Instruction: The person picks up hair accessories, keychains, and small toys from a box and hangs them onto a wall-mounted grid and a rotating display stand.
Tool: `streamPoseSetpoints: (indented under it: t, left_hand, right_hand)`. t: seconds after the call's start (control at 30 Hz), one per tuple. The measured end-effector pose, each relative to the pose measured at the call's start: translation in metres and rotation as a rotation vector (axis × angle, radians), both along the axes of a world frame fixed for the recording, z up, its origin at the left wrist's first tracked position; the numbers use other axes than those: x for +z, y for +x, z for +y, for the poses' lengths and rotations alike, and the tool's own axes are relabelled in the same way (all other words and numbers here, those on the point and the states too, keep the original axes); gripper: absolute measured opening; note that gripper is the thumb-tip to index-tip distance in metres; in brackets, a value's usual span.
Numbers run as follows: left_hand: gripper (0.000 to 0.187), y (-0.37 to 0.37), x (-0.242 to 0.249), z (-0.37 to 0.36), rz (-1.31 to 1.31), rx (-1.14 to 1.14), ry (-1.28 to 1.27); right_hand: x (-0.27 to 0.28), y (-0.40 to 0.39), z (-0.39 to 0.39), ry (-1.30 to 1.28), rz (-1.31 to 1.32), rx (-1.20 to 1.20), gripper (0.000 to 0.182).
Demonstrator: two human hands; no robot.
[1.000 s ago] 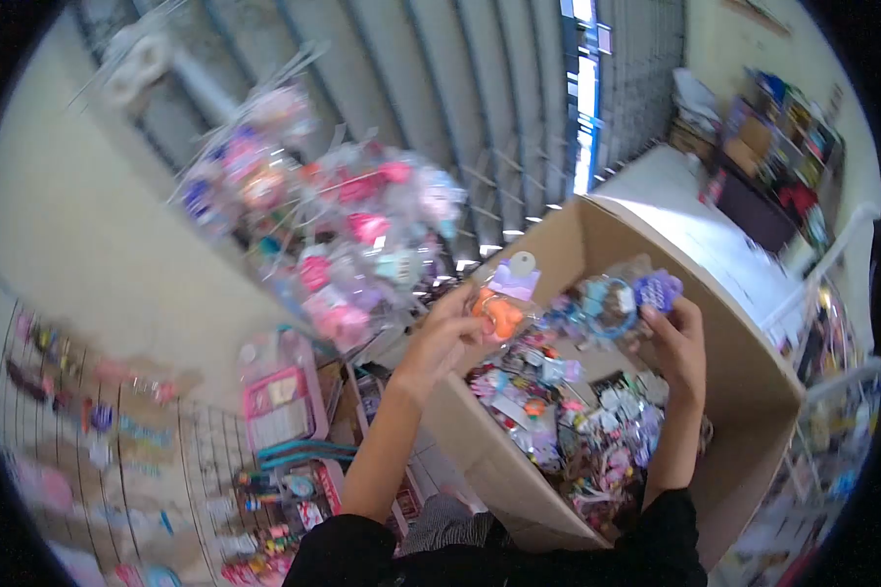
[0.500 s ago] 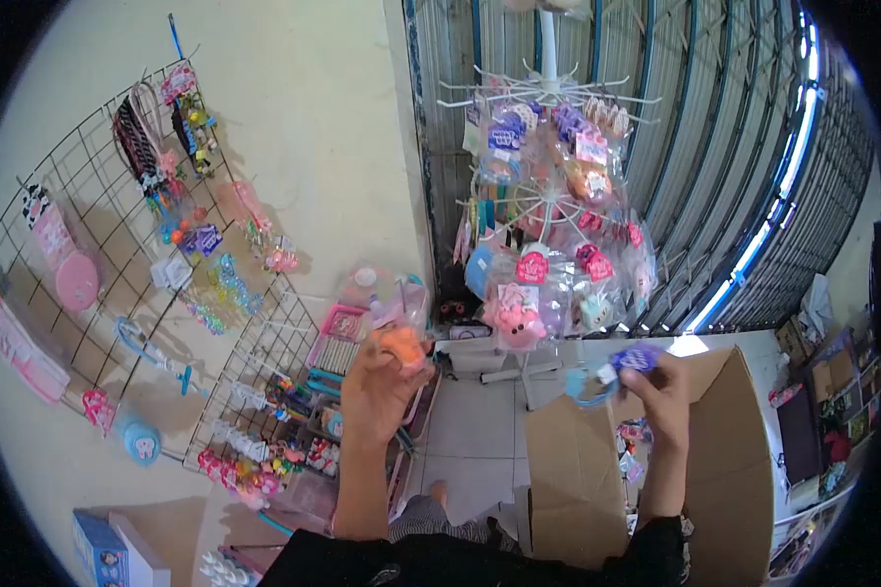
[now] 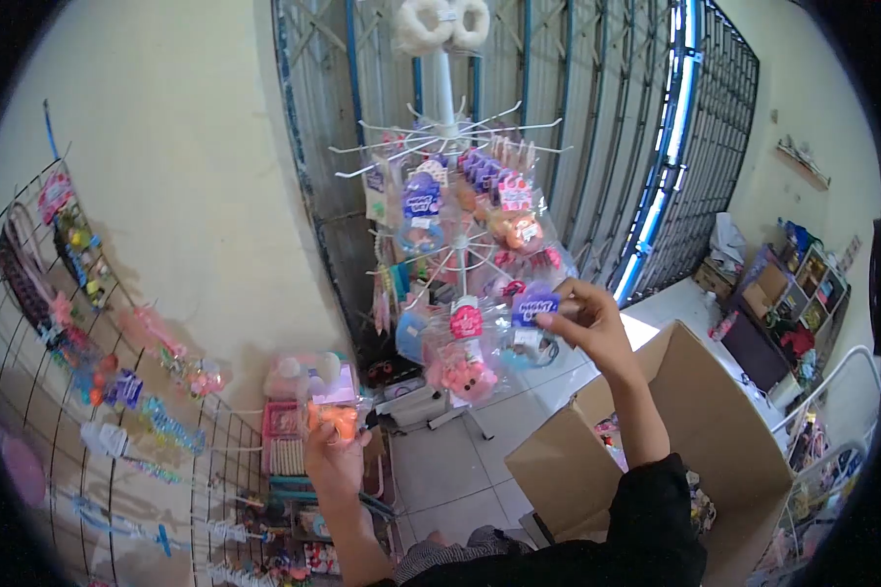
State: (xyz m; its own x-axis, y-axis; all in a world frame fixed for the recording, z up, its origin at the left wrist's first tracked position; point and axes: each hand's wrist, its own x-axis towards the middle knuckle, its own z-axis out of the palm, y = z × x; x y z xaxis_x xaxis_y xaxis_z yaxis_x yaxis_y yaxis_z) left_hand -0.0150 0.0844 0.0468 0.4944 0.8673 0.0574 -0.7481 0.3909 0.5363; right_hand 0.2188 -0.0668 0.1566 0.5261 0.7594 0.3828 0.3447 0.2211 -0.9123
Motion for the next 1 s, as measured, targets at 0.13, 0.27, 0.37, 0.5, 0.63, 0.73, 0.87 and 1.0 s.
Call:
streamPoseSetpoints:
  t: [0.13,0.27,0.37,0.5,0.63,0.73,0.87,1.0]
  left_hand:
    - [0.024,0.035,-0.005,0.003,-0.167,-0.237,-0.041]
    - [0.018,0.063,0.005,-0.004,-0.124,-0.297,-0.097]
    - [0.017,0.077,-0.001,0.002,-0.171,-0.424,-0.041]
    - [0.023,0.102,0.003,0.000,-0.041,-0.301,0.017]
    - [0.039,0.113,0.004,0.007,-0.249,-0.367,0.034]
    - [0.039,0.118,0.008,0.021,-0.285,-0.259,-0.047]
    - [0.029,0.121,0.031,0.031,-0.197,0.030,0.047]
    - [0.032,0.113,0.012,0.056,-0.273,0.068,0.172]
  right_hand:
    - [-0.006,0.013,-0.008,-0.024,-0.021,-0.028,0.011]
    - [0.006,0.029,-0.020,0.071,-0.001,-0.051,0.009]
    - [0.004,0.052,-0.028,0.143,0.040,-0.051,0.009]
    - [-0.014,0.080,-0.030,0.231,0.153,-0.087,0.009]
    - [-0.030,0.098,-0.027,0.284,0.194,-0.142,0.008]
    - [-0.035,0.101,-0.026,0.297,0.236,-0.156,0.007]
    - [-0.018,0.086,-0.013,0.269,0.184,-0.114,0.008]
    - [0.003,0.064,0.016,0.167,0.043,-0.104,0.010]
